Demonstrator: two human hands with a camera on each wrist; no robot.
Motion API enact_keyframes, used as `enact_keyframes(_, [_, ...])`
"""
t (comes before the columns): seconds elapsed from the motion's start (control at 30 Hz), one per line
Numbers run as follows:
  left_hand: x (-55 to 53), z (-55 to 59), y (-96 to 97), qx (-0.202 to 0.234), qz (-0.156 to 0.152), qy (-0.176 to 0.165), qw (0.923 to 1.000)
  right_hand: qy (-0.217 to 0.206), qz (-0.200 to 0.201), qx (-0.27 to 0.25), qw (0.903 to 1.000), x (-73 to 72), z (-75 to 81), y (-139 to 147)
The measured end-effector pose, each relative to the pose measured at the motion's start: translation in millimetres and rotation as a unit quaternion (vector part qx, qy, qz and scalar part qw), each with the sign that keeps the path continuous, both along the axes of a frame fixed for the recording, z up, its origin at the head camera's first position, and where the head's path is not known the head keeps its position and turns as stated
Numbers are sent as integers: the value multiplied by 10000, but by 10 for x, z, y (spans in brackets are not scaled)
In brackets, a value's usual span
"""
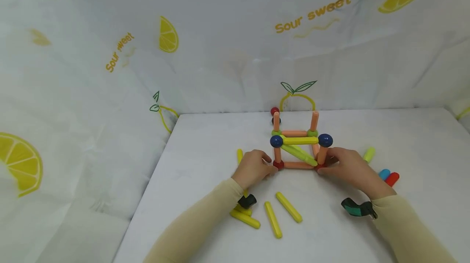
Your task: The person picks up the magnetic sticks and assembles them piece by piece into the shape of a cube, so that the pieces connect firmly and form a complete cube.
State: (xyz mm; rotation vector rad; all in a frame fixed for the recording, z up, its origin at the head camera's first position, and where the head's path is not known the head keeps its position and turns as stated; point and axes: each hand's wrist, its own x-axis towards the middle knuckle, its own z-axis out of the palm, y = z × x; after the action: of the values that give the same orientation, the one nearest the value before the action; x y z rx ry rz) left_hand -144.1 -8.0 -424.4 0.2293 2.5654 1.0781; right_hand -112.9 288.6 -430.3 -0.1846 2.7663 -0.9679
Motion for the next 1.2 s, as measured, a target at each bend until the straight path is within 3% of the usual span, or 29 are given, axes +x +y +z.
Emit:
enact_keyframes(0.1, [-86,-16,27,97,-93,-245,9996,122,-74,58,9999,102,-32,-34])
enact_keyframes(0.33, [-334,93,-7,-71,-140,-343,9993,488,-89,175,9986,229,5,-264])
enact_keyframes(0.6, [-688,118,-81,-513,-212,-62,9984,853,-4,268,9960,240,-66,-714])
enact_keyframes(0.8, [-873,27,-163,-227,-538,-16,9983,1043,47,338,9940,186,-114,-1020])
enact_keyframes(1.0, [-916,-43,-278,108,-598,-143,9981,1053,2,282,9940,112,-79,-1265])
enact_keyframes(1.2, [-747,5,-441,260,-505,-46,9984,957,-2,272,9950,79,-34,-1381])
